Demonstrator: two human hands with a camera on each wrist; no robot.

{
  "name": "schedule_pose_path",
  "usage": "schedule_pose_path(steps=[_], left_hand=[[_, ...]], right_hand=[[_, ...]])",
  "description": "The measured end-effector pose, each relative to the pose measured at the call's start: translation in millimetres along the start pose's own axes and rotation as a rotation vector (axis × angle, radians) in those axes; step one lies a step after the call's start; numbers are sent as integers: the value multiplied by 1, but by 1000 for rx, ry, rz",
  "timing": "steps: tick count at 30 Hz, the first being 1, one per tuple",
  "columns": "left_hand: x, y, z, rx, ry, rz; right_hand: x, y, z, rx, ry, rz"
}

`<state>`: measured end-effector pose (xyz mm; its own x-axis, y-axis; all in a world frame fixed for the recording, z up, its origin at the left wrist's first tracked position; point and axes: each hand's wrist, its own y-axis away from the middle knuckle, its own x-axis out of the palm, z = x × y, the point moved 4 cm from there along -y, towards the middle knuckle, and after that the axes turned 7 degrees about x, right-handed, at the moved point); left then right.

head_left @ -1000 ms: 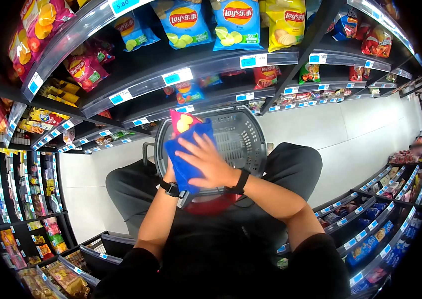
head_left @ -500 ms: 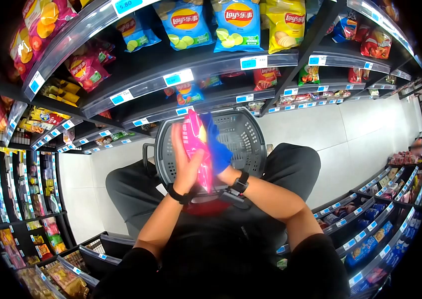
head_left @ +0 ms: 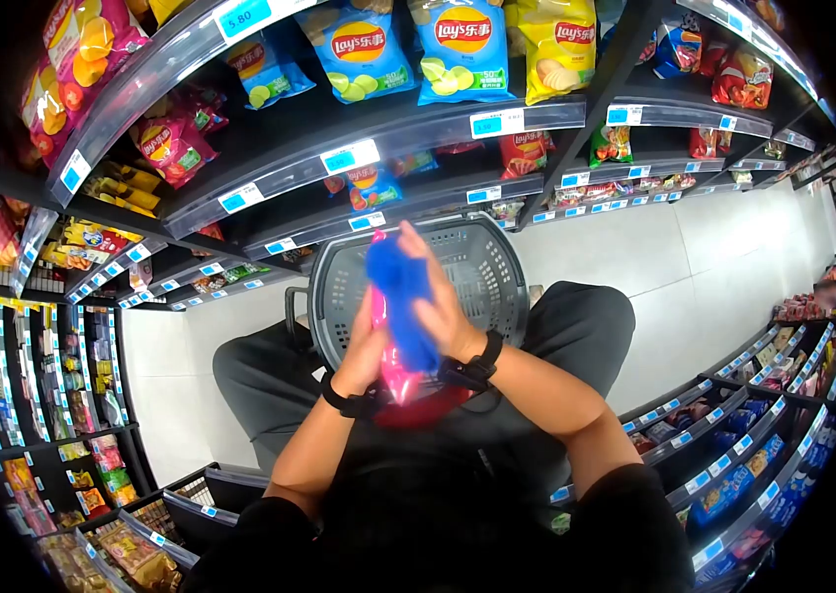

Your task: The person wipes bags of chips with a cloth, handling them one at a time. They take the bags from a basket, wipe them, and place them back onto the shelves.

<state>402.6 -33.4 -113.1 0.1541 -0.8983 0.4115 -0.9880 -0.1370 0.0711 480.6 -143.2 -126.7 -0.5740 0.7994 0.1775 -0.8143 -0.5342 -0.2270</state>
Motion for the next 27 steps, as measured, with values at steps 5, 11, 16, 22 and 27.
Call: schedule_pose_path(steps=[5,11,16,22,27], left_hand=[[11,-5,-16,321,-757,270],[49,-3,-31,488,-1130,523],[37,-8,-19,480,-988,326],[22,-13,1,391,-749,98],[44,-4,-19,389,-1039,42]], right_hand=[[-2,13,-42,376,-600,-121],[-7,26,-41,623,-927,-37],[-5,29,-34,767,-1131,18],[-11,12,-33,546,-850,-166],[-9,14,-57,640,-984,-76]])
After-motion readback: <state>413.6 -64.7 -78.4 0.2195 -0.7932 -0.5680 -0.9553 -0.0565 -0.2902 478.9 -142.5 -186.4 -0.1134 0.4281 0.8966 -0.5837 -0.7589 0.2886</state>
